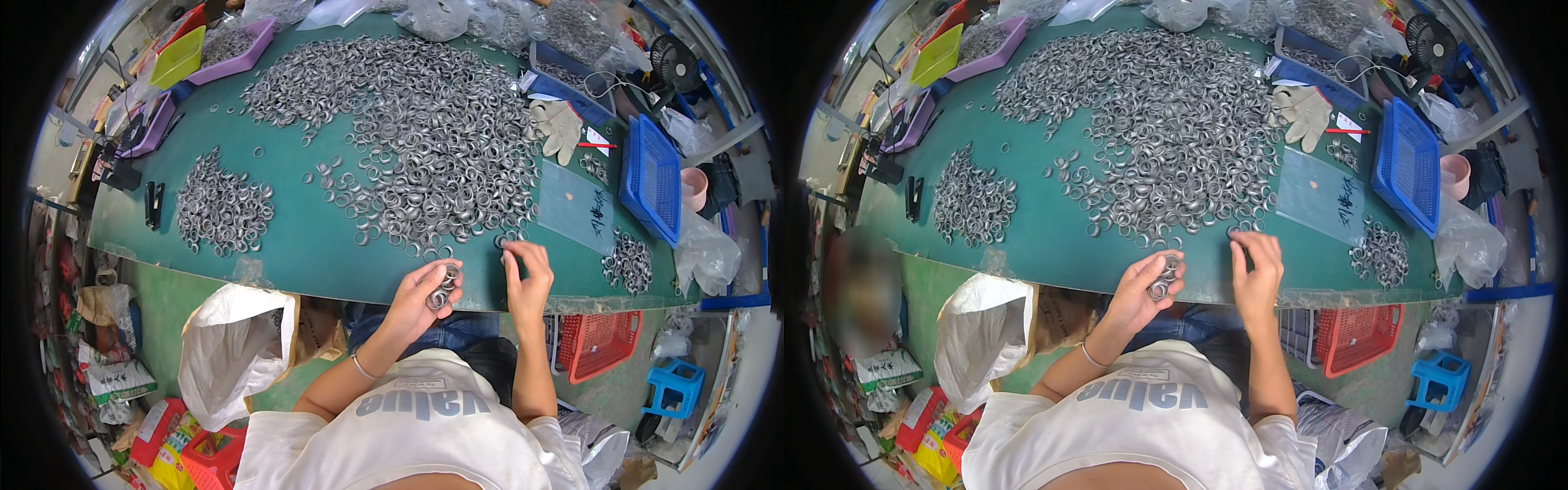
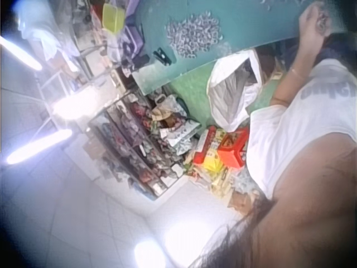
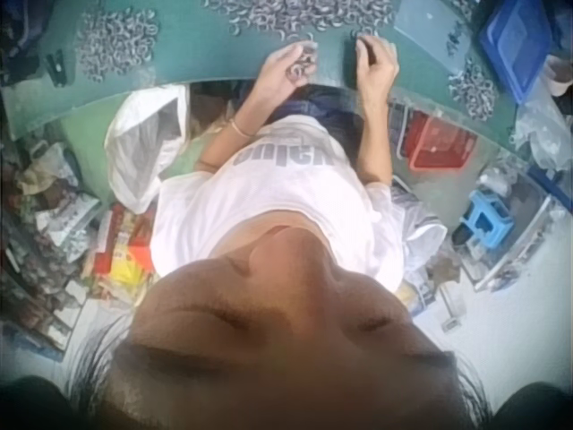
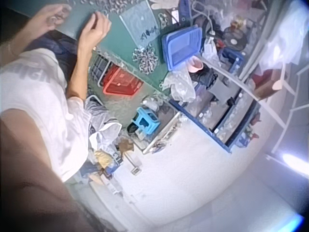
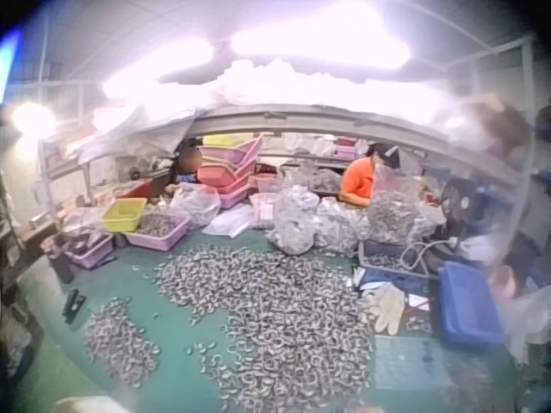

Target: The person sorts a pile of curved metal hardware pieces on a workbench, picking them up by hand and placing some into a nearby container and others into a separate pile.

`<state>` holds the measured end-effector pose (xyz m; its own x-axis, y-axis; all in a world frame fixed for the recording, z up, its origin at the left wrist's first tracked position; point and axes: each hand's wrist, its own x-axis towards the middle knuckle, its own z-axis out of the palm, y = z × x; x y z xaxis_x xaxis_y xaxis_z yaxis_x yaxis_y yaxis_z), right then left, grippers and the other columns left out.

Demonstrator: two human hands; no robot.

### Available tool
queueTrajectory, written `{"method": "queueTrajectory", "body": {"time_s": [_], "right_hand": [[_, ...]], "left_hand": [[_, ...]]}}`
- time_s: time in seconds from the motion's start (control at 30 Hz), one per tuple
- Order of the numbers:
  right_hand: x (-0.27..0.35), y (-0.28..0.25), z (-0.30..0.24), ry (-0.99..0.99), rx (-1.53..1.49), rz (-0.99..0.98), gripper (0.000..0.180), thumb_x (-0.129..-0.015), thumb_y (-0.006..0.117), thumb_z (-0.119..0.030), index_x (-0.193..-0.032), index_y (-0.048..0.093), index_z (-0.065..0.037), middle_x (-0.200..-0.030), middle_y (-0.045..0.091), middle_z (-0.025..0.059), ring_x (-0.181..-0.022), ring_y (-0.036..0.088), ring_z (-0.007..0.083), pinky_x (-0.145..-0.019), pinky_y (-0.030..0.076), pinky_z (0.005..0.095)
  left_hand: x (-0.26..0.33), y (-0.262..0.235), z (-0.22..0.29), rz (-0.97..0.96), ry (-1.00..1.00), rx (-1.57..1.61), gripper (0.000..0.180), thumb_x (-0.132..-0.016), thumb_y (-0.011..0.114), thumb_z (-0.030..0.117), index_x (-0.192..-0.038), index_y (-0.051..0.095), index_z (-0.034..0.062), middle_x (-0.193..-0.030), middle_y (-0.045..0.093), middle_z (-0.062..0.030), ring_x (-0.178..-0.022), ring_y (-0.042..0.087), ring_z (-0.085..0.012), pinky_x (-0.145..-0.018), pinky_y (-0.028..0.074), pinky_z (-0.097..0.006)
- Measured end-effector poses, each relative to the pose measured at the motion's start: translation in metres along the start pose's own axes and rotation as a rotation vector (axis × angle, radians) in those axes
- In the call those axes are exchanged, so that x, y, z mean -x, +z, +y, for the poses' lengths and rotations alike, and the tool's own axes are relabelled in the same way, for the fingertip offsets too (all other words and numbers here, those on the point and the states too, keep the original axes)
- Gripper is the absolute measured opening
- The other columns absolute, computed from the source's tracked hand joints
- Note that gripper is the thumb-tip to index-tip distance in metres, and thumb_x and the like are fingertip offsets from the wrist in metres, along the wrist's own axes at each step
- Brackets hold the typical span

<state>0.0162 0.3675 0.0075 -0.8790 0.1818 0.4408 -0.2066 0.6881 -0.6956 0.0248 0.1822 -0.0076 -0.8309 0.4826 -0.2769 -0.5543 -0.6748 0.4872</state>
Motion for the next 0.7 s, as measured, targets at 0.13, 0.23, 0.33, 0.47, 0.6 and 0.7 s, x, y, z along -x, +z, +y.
{"method": "queueTrajectory", "body": {"time_s": [0.13,0.23,0.33,0.47,0.6,0.7], "right_hand": [[-0.008,0.008,0.005,-0.079,0.408,-0.095,0.014,-0.074,0.065,-0.003,-0.087,0.065,-0.001,-0.089,0.059,0.0094,-0.087,0.052,0.0259,-0.076,0.037,0.0372],[-0.008,0.016,0.017,-0.121,0.440,-0.050,0.013,-0.072,0.066,-0.004,-0.085,0.065,-0.002,-0.086,0.059,0.0080,-0.086,0.052,0.0257,-0.076,0.035,0.0366],[-0.007,0.013,0.016,-0.119,0.321,-0.017,0.013,-0.074,0.067,-0.004,-0.087,0.066,-0.001,-0.081,0.062,0.0073,-0.079,0.055,0.0215,-0.074,0.038,0.0349],[0.011,0.013,0.003,0.403,-0.575,-0.208,0.012,-0.080,0.066,-0.007,-0.088,0.066,0.001,-0.078,0.065,0.0066,-0.074,0.058,0.0144,-0.070,0.044,0.0301],[0.023,0.012,-0.007,0.689,-1.176,-0.394,0.014,-0.086,0.061,-0.011,-0.092,0.065,0.002,-0.082,0.065,0.0070,-0.076,0.058,0.0132,-0.071,0.046,0.0266],[0.027,0.014,-0.006,0.719,-1.282,-0.470,0.018,-0.089,0.059,-0.013,-0.093,0.064,0.003,-0.085,0.065,0.0071,-0.076,0.058,0.0130,-0.072,0.046,0.0261]], "left_hand": [[0.000,0.002,0.002,-0.004,-0.015,0.015,0.025,-0.094,0.046,0.021,-0.107,0.053,0.0008,-0.091,0.057,-0.0101,-0.071,0.055,-0.0133,-0.047,0.040,-0.020],[0.001,0.006,0.004,0.004,-0.005,0.019,0.022,-0.093,0.047,0.021,-0.103,0.054,0.0021,-0.090,0.058,-0.0097,-0.073,0.056,-0.0142,-0.048,0.042,-0.021],[0.001,-0.002,0.000,0.058,0.000,-0.064,0.020,-0.092,0.051,0.019,-0.103,0.056,0.0022,-0.089,0.060,-0.0080,-0.075,0.058,-0.0147,-0.050,0.044,-0.022],[0.000,-0.001,-0.004,0.118,0.008,-0.134,0.024,-0.090,0.057,0.016,-0.109,0.058,0.0019,-0.088,0.061,-0.0053,-0.078,0.059,-0.0146,-0.054,0.046,-0.023],[0.001,0.000,-0.009,0.135,0.034,-0.152,0.027,-0.090,0.057,0.016,-0.113,0.058,0.0017,-0.089,0.061,-0.0043,-0.078,0.058,-0.0136,-0.055,0.045,-0.023],[0.001,0.001,-0.008,0.146,0.022,-0.154,0.027,-0.090,0.056,0.016,-0.112,0.058,0.0014,-0.088,0.060,-0.0035,-0.078,0.057,-0.0128,-0.054,0.044,-0.022]]}}
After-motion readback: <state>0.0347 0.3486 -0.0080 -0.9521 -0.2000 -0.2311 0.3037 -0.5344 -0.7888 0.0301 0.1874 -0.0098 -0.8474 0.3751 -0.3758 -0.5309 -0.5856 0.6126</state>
